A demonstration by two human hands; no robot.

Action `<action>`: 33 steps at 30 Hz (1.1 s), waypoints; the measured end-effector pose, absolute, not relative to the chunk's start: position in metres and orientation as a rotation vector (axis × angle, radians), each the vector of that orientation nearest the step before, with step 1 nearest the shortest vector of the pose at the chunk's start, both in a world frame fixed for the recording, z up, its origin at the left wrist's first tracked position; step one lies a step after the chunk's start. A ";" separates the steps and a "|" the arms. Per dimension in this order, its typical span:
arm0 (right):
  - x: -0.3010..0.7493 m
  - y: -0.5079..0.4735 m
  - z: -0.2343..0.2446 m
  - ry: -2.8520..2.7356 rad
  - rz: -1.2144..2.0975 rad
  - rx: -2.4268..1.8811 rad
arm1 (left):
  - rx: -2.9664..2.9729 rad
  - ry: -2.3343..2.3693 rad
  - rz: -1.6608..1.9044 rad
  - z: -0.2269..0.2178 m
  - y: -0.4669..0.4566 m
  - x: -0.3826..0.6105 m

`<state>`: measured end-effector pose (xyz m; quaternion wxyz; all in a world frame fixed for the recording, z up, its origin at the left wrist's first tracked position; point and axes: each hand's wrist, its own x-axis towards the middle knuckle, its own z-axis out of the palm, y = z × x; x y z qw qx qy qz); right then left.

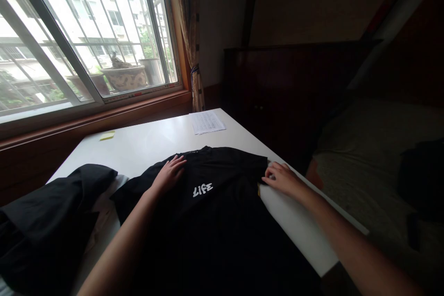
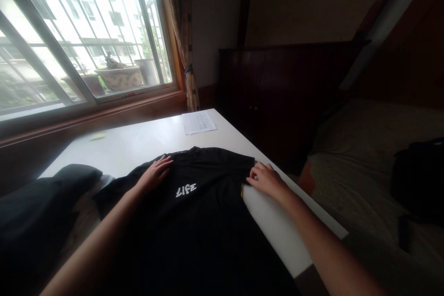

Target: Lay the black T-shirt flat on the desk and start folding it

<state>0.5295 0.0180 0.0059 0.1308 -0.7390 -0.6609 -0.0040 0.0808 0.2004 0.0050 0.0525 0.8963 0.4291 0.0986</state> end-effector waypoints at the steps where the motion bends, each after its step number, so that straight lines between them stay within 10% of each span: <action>1: 0.526 0.022 0.009 -1.934 -0.034 -2.122 | 2.716 1.344 0.277 0.004 0.200 0.072; 33: 0.374 0.152 -0.015 -2.209 0.153 -1.844 | 2.308 1.903 0.343 0.008 0.175 -0.083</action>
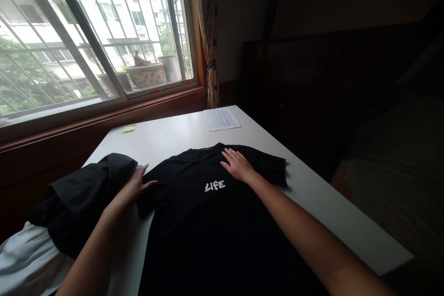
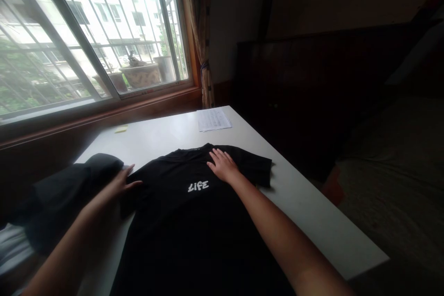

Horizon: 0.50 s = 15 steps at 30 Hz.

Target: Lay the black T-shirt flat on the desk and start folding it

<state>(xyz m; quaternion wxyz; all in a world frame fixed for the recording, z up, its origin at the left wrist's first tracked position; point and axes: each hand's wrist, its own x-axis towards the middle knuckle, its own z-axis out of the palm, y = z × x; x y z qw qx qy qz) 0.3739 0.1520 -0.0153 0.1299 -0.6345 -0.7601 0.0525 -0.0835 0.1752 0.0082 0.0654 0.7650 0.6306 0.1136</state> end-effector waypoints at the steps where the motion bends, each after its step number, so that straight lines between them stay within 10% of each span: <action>1: 0.374 0.152 -0.015 -2.207 0.148 -1.844 | 2.266 1.853 0.312 0.015 0.175 -0.087; 15: 0.373 0.150 -0.015 -2.199 0.140 -1.854 | 2.349 2.240 0.202 0.052 0.158 -0.062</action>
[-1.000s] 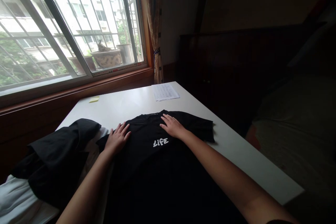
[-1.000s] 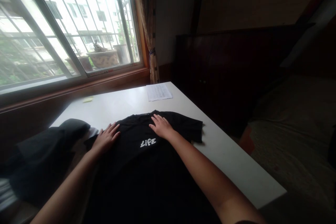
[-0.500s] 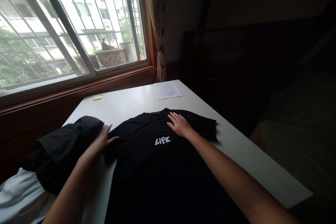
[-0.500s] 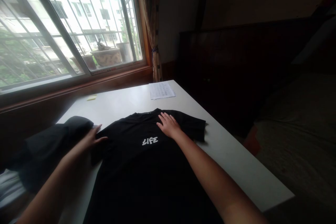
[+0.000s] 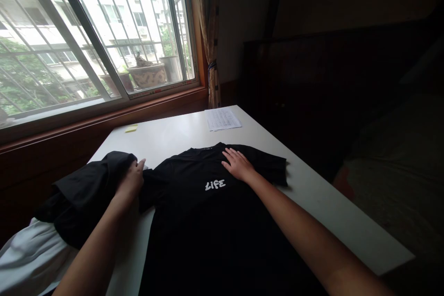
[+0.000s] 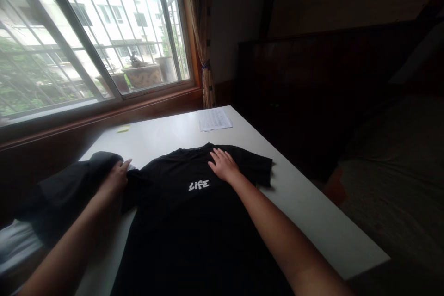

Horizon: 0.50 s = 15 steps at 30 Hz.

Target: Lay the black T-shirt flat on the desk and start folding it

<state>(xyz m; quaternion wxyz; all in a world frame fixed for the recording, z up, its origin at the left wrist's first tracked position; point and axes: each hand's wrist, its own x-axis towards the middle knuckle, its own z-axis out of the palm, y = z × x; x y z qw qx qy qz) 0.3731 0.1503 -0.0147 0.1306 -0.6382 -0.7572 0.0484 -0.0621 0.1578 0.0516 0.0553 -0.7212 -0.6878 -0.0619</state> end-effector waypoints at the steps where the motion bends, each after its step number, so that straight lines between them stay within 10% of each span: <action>1: 0.373 0.150 -0.015 -2.202 0.141 -1.855 | -2.179 -2.044 -0.203 0.052 0.155 -0.058; 15: 0.375 0.151 -0.019 -2.198 0.139 -1.929 | -2.685 -1.523 -0.227 -0.010 0.118 0.066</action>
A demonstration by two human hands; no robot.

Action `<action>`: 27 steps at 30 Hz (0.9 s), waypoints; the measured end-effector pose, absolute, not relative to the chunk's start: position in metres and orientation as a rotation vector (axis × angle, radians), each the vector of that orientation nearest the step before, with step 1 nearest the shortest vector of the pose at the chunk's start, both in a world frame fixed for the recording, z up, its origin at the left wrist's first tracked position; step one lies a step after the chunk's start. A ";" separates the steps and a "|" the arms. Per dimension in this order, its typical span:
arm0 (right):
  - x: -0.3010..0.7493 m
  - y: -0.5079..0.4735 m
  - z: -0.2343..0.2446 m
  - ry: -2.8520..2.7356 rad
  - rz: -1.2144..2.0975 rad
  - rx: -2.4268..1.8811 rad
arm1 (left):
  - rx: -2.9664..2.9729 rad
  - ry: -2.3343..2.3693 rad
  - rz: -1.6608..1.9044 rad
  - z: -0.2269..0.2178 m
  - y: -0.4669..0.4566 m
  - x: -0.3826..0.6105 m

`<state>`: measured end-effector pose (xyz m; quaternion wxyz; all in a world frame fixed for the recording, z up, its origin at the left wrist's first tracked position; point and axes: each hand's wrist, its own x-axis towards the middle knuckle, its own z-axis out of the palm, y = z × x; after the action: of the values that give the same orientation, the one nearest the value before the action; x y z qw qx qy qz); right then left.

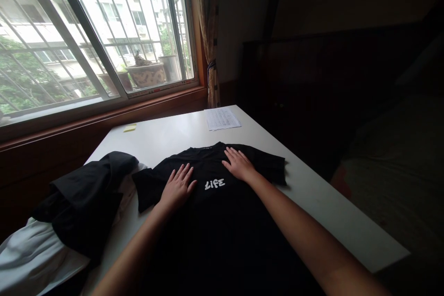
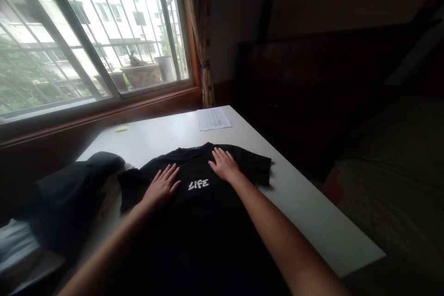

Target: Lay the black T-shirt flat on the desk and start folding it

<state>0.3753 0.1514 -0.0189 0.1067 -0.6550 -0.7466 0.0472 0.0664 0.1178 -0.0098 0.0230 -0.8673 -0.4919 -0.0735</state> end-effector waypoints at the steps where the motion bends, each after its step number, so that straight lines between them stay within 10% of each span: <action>1: 0.377 0.151 -0.019 -2.204 0.144 -1.936 | -2.676 -1.535 -0.226 -0.011 0.117 0.067; 27: 0.332 0.023 -0.002 -2.424 0.111 -1.633 | -2.635 -1.495 -0.191 -0.015 0.060 0.034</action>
<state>0.3320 0.0226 -0.0018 0.1082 -0.5552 -0.8238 0.0378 0.0336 0.0598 -0.0150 0.0530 -0.8669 -0.4917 -0.0628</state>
